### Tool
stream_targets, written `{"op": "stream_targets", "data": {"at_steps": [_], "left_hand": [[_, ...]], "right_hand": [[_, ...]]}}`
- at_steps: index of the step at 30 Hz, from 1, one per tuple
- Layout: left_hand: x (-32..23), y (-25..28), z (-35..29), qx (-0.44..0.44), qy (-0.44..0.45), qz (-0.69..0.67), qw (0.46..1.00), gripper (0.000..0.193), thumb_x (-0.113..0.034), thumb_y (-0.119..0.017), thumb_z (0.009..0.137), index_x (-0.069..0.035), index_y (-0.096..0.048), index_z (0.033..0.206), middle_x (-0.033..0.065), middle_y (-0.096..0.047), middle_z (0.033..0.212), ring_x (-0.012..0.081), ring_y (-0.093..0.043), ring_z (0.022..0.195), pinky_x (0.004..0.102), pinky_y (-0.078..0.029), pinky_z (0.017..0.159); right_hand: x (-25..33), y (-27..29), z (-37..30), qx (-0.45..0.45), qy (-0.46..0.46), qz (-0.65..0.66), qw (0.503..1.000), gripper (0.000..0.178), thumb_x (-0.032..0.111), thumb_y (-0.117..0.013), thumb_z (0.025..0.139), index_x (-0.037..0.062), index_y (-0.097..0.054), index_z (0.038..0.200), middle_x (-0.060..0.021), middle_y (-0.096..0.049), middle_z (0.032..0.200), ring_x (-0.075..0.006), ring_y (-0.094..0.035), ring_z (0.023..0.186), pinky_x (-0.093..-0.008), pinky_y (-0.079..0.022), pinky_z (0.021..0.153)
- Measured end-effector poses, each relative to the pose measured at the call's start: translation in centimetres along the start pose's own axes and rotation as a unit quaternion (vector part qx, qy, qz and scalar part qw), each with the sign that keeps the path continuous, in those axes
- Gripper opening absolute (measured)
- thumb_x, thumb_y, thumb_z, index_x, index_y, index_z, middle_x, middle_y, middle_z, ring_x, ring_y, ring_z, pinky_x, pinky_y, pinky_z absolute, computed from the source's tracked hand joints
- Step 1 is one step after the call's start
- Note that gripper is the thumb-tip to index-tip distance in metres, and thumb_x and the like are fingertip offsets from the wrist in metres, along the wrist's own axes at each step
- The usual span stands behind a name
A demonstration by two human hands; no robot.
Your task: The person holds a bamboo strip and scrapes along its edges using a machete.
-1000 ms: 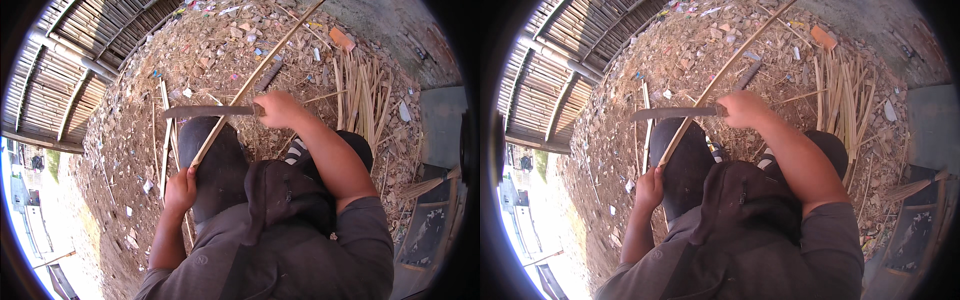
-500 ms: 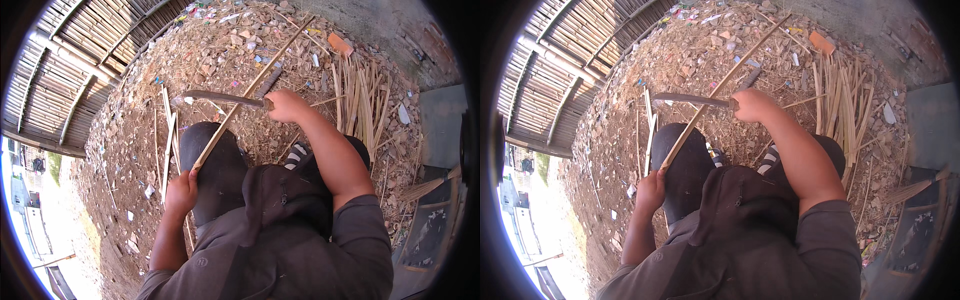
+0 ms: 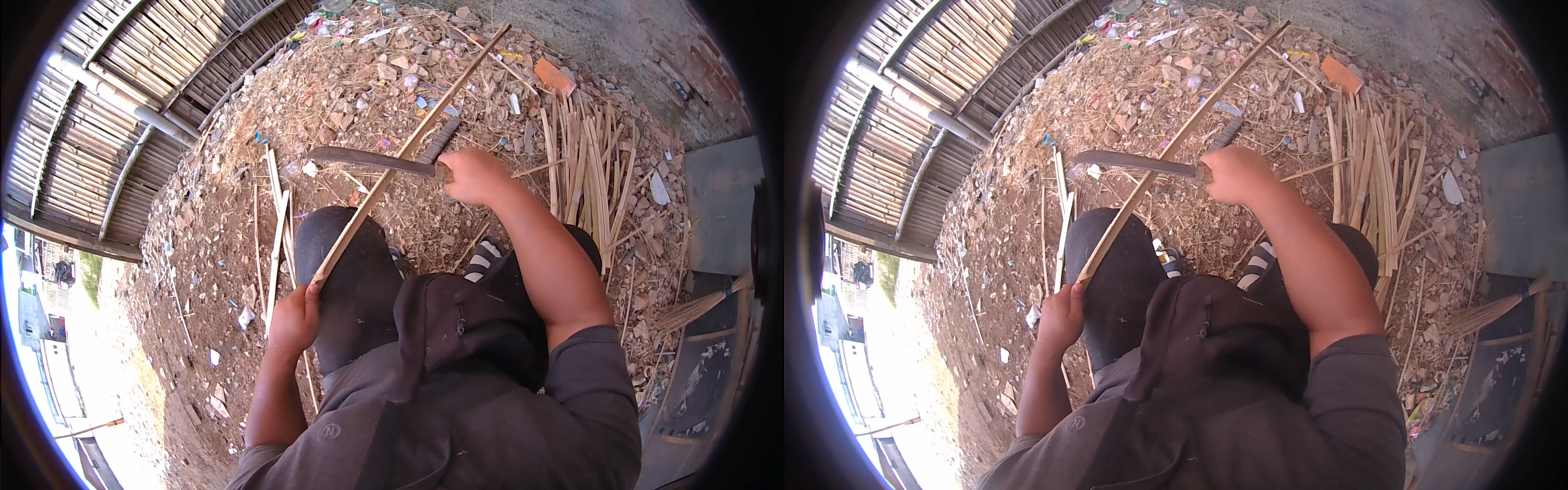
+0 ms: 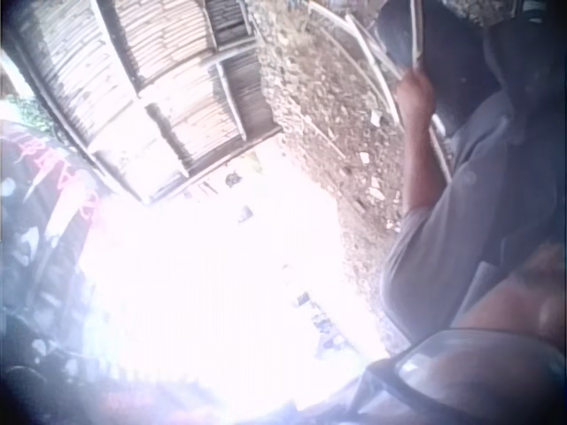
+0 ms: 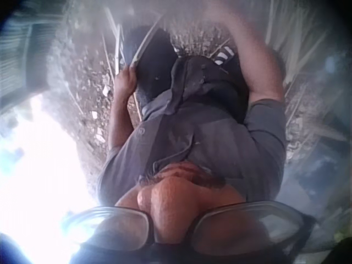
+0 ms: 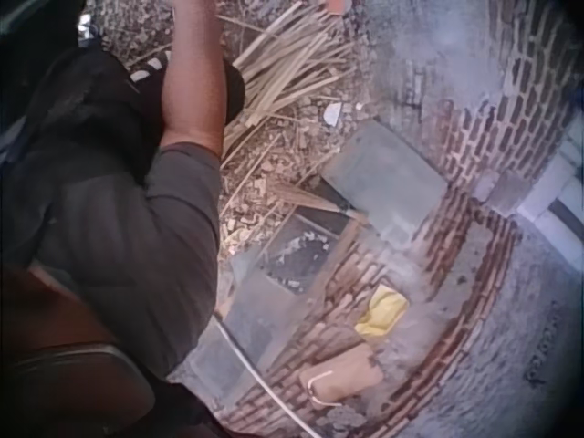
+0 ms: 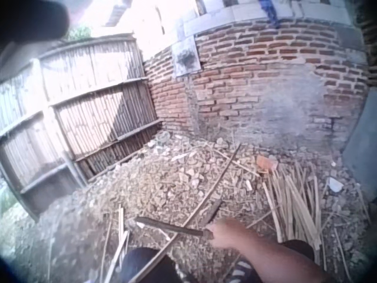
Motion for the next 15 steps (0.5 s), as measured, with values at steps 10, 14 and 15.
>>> {"op": "stream_targets", "data": {"at_steps": [10, 14, 15], "left_hand": [[-0.5, 0.0, -1.1, -0.016, -0.011, 0.043, 0.999, 0.041, -0.032, -0.043, 0.106, -0.002, -0.054, 0.08, 0.0269, -0.06, 0.07, 0.0498, -0.06, 0.071, 0.0581, -0.044, 0.063], [0.2, 0.0, -1.1, -0.023, 0.001, 0.05, 0.998, 0.04, -0.032, -0.044, 0.106, -0.002, -0.054, 0.08, 0.0272, -0.06, 0.069, 0.0505, -0.06, 0.07, 0.0583, -0.044, 0.062], [0.2, 0.0, -0.9, -0.03, -0.007, 0.051, 0.998, 0.041, -0.033, -0.044, 0.105, -0.002, -0.054, 0.08, 0.0271, -0.06, 0.069, 0.0505, -0.06, 0.069, 0.0579, -0.044, 0.061]], "right_hand": [[-2.3, 1.2, 0.4, -0.067, -0.002, 0.075, 0.995, 0.022, 0.017, -0.067, 0.075, 0.0063, -0.066, 0.094, -0.0165, -0.066, 0.076, -0.0364, -0.067, 0.075, -0.046, -0.052, 0.068], [-7.6, 3.9, 0.2, -0.147, -0.095, 0.121, 0.977, 0.033, 0.018, -0.066, 0.077, 0.002, -0.067, 0.106, -0.0201, -0.068, 0.085, -0.0365, -0.067, 0.08, -0.0437, -0.051, 0.071], [-6.7, 3.3, 0.3, -0.095, -0.1, 0.096, 0.986, 0.033, 0.019, -0.066, 0.077, 0.0031, -0.068, 0.106, -0.019, -0.068, 0.083, -0.0355, -0.068, 0.079, -0.0437, -0.052, 0.071]]}}
Point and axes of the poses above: each hand's wrist, its own z-axis towards the middle knuckle, its own y-axis out of the back of the hand, x = y × z, the point moved 9 cm from there along z, towards the middle knuckle
